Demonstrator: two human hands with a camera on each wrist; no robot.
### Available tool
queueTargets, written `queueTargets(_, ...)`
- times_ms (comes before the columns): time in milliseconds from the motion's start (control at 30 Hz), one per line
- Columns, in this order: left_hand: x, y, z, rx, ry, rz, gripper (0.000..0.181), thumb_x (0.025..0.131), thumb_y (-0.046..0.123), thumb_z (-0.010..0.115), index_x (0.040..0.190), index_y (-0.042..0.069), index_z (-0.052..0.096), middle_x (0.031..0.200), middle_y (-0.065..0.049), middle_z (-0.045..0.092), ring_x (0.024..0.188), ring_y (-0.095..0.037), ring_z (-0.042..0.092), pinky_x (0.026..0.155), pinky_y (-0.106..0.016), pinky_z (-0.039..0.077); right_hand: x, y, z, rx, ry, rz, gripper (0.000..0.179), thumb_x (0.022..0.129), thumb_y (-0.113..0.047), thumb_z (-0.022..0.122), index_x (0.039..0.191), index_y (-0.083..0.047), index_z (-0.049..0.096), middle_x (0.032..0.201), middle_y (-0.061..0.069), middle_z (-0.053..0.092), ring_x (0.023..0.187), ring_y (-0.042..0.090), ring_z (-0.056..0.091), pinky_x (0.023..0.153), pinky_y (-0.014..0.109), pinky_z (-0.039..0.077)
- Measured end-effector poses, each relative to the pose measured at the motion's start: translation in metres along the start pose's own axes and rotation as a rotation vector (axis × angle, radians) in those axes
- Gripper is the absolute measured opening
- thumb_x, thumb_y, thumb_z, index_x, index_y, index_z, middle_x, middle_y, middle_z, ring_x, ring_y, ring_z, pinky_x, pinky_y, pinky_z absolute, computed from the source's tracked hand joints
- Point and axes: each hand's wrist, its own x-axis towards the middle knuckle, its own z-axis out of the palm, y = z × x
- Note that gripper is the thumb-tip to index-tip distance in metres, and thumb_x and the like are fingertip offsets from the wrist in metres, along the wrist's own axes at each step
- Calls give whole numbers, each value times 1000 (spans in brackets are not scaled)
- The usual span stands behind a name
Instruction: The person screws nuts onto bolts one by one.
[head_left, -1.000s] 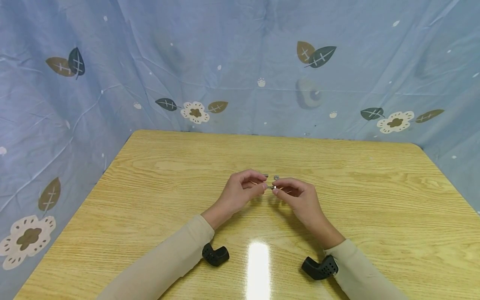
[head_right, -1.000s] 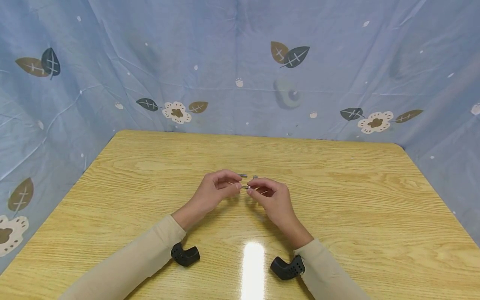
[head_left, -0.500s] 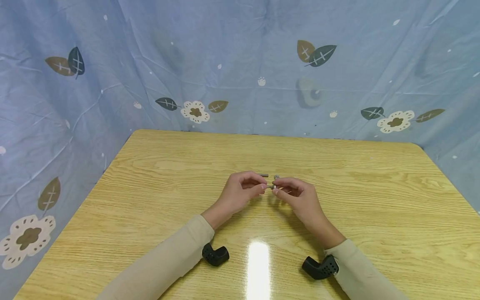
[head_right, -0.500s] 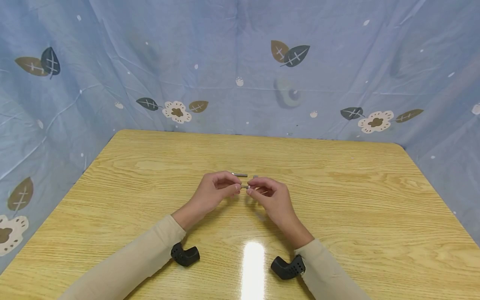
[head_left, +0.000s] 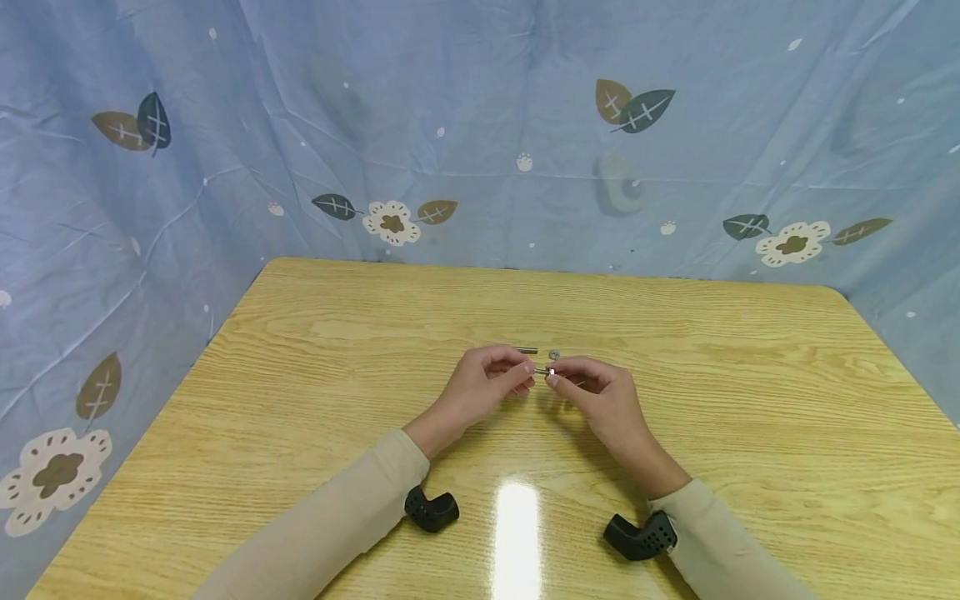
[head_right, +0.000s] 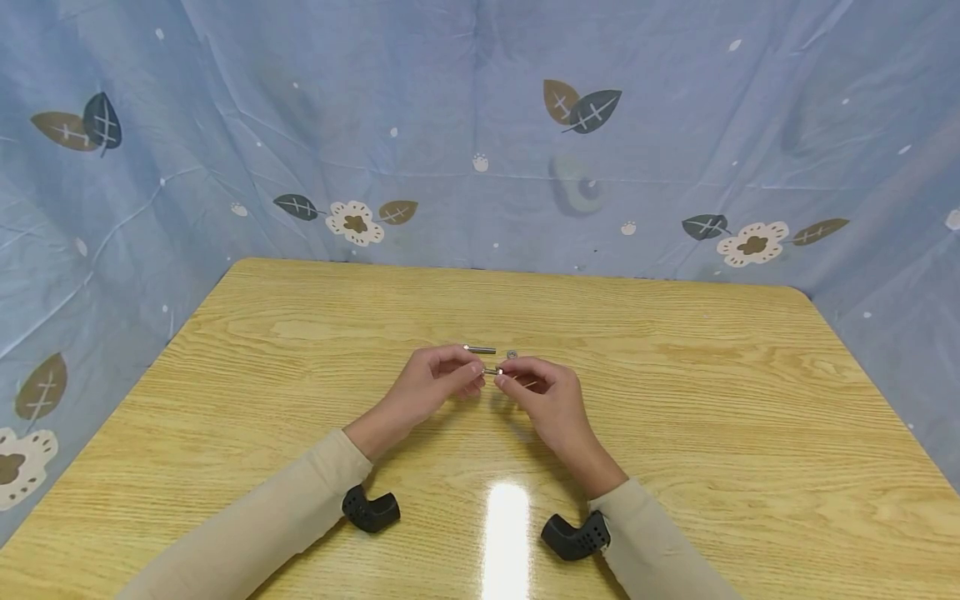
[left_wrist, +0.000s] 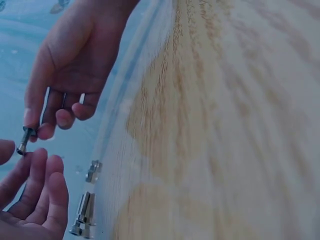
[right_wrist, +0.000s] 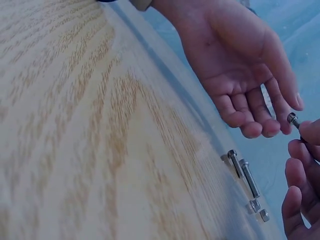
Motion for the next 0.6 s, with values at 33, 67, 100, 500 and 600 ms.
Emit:
queueTargets(33, 0, 0, 0, -10, -3, -8, 25, 96, 22, 62, 109, 1, 68, 99, -18, 70, 90, -32, 69, 79, -38, 58, 0, 0, 0, -1, 1, 0, 21, 90, -19, 70, 107, -7, 72, 94, -9, 70, 79, 8, 66, 70, 29, 55)
queueTargets(67, 0, 0, 0, -14, -5, -11, 25, 96, 22, 62, 107, 1, 69, 97, -19, 70, 90, -32, 69, 78, -38, 58, 0, 0, 0, 0, 2, -1, 21, 90, -19, 70, 106, -7, 72, 94, -9, 70, 79, 8, 66, 70, 29, 55)
queueTargets(100, 1, 0, 0, -18, -6, -14, 24, 96, 21, 62, 106, 0, 69, 96, -20, 70, 88, -32, 69, 78, -38, 58, 0, 0, 0, 1, 3, -1, 21, 90, -19, 70, 106, -7, 72, 94, -8, 70, 79, 8, 66, 70, 29, 55)
queueTargets(500, -3, 2, -2, 22, -11, 51, 22, 92, 15, 67, 112, 5, 68, 102, -10, 69, 90, -27, 68, 78, -38, 57, 0, -3, 1, 6, 2, 20, 23, 89, -20, 71, 107, -6, 72, 92, -9, 71, 80, 10, 67, 69, 30, 55)
queueTargets(600, -3, 2, -2, 20, -12, 52, 26, 93, 17, 67, 116, 7, 65, 108, -9, 68, 91, -25, 68, 78, -38, 57, 0, -3, 1, 15, 4, 20, 23, 90, -19, 70, 108, -5, 72, 92, -12, 70, 80, 9, 67, 69, 29, 55)
